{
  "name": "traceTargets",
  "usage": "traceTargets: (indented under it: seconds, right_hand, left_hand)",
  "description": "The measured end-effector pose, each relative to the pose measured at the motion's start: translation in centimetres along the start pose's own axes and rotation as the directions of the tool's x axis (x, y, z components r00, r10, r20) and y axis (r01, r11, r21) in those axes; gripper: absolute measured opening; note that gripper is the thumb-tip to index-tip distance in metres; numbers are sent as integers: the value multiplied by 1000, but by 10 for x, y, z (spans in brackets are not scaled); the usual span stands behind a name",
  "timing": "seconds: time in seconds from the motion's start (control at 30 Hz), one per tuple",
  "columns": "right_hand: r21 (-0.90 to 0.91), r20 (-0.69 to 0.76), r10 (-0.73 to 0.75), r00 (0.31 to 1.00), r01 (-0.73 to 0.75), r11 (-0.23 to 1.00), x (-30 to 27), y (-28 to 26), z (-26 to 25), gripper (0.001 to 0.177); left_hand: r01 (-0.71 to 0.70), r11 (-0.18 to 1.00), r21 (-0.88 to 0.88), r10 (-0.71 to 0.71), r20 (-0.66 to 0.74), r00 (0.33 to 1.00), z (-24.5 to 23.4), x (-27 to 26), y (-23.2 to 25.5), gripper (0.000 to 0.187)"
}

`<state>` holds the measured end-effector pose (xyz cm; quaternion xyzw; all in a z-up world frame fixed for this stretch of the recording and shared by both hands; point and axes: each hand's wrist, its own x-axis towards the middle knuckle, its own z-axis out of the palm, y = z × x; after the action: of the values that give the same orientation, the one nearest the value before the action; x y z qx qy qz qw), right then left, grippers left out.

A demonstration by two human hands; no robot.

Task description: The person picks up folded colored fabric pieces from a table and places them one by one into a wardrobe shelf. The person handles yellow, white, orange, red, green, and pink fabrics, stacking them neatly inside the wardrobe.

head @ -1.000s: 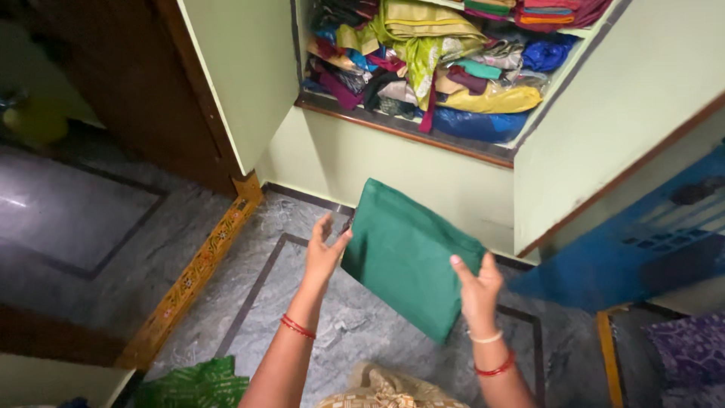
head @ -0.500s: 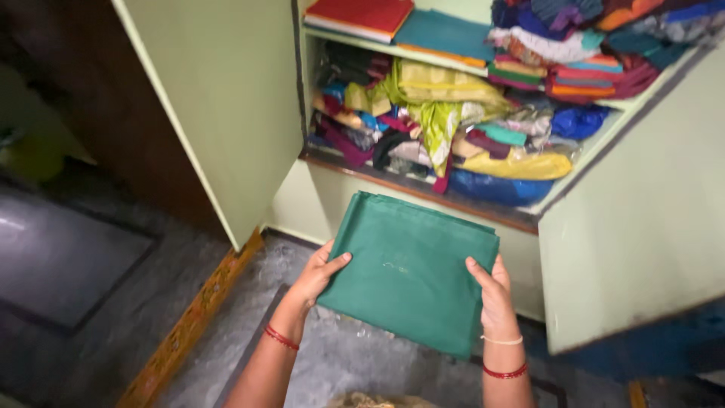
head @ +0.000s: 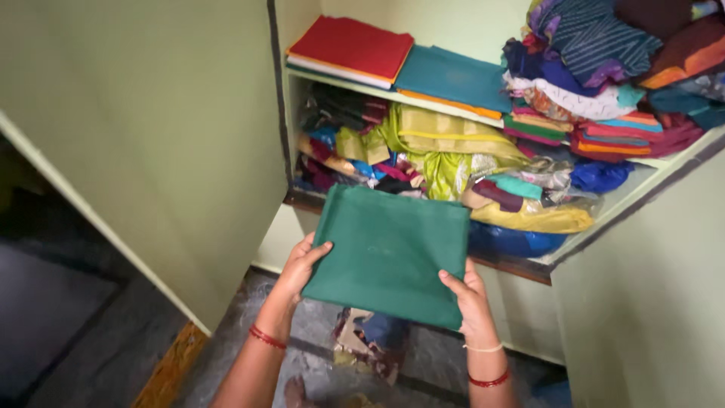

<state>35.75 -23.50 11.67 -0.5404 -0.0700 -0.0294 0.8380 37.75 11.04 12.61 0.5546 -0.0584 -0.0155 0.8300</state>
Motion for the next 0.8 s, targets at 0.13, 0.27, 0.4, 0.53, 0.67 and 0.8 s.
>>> traceTargets:
  seconds: [0.13,0.27,0.4,0.53,0.67,0.8]
  right_hand:
    - [-55,-75,-156,985,152,987,57,-3,-3,44]
    - [40,-138,-171,976,178,983,114,-39,32,48]
    - [89,-96,-324,941,332,939,185,-80,85,45]
    - [145,-21,-451,892,449,882,290,-101,112,39]
    - [207,-5,-370,929,363,908,420,-118,134,33]
    - [-247,-75,-328,942,301,921,513,-102,154,35]
  left_hand:
    - [-28,999,-44,34,133,990,0,81,31,46]
    - [-192,981,35,178,248,952,-1,162,88,54]
    - [-152,988,-23,153,227,962,-8,218,159,63]
    - [-385,923,-22,386,53,921,-27,256,193,59]
    - [-454,891,-14,450,-117,885,-52,279,205,53]
    - [-394,919,27,394,-84,915,-76,289,196,50]
